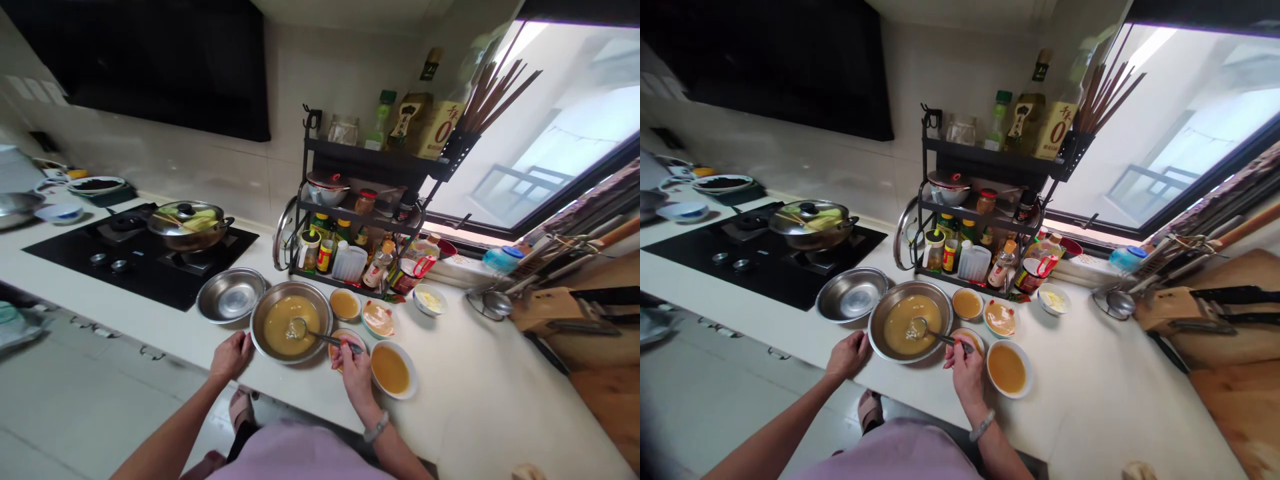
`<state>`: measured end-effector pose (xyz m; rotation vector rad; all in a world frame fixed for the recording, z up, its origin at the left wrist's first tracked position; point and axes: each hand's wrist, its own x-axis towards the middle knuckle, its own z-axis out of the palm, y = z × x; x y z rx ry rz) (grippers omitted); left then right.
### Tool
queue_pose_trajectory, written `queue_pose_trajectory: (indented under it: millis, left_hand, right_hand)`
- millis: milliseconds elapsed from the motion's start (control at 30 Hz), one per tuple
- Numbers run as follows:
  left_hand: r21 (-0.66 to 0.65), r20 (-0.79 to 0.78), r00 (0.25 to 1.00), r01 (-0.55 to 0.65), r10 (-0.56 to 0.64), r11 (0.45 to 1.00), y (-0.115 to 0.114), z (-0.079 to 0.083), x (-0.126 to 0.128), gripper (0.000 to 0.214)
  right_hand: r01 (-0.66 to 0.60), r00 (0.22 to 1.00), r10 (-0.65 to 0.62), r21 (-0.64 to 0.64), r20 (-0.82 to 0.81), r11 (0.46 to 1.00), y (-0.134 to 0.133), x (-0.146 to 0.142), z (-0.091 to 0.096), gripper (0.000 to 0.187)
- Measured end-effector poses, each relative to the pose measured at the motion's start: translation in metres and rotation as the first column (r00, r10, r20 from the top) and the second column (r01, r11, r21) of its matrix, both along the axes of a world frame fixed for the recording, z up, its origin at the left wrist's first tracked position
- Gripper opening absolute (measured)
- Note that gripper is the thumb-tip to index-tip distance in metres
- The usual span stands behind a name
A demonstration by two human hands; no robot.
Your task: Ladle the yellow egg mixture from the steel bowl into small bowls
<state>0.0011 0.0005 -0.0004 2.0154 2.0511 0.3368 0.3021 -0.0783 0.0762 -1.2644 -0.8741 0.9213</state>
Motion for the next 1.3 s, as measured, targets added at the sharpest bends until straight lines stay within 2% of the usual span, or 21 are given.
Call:
queue_pose_trajectory:
  millis: [167, 533, 700, 833, 967, 1067, 1200, 1300]
  left_hand:
    - [0.006, -0.009, 1.0, 0.001, -0.001, 1.0, 0.0, -0.002, -0.001, 0.04]
    - [0.014, -0.014, 1.0, 0.012, -0.011, 1.0, 0.001, -0.004, -0.002, 0.041]
    - [0.013, -0.005, 1.0, 0.012, -0.012, 1.0, 0.0, -0.001, -0.002, 0.041]
    - [0.008, -0.019, 1.0, 0.018, -0.018, 1.0, -0.001, 0.001, -0.001, 0.042]
    - [0.006, -0.039, 0.999, 0.017, -0.017, 1.0, 0.0, 0.002, -0.001, 0.042]
    - [-0.011, -0.048, 0.999, 0.012, -0.013, 1.0, 0.0, 0.002, 0.0, 0.041]
    - [-0.022, -0.032, 0.999, 0.019, -0.019, 1.0, 0.0, 0.003, -0.001, 0.041]
    - [-0.016, -0.02, 0.999, 0.032, -0.032, 0.999, 0.001, 0.001, -0.003, 0.041]
  right_hand:
    - [0.057, 0.99, -0.067, -0.082, -0.125, 0.995, -0.001, 0.009, 0.006, 0.031]
    - [0.192, 0.954, -0.196, -0.04, -0.225, 0.98, -0.015, 0.033, 0.042, 0.04]
    - [0.287, 0.926, -0.283, -0.02, -0.251, 0.958, -0.026, 0.064, 0.059, 0.039]
    - [0.411, 0.895, -0.394, 0.041, -0.21, 0.911, -0.035, 0.098, 0.064, 0.039]
    - [0.52, 0.854, -0.512, 0.108, -0.094, 0.847, -0.043, 0.126, 0.061, 0.037]
    - [0.542, 0.828, -0.555, 0.143, 0.077, 0.828, -0.046, 0.138, 0.054, 0.036]
    - [0.43, 0.789, -0.494, 0.244, 0.366, 0.869, -0.052, 0.14, 0.043, 0.029]
    - [0.269, 0.704, -0.44, 0.364, 0.557, 0.892, -0.059, 0.135, 0.043, 0.022]
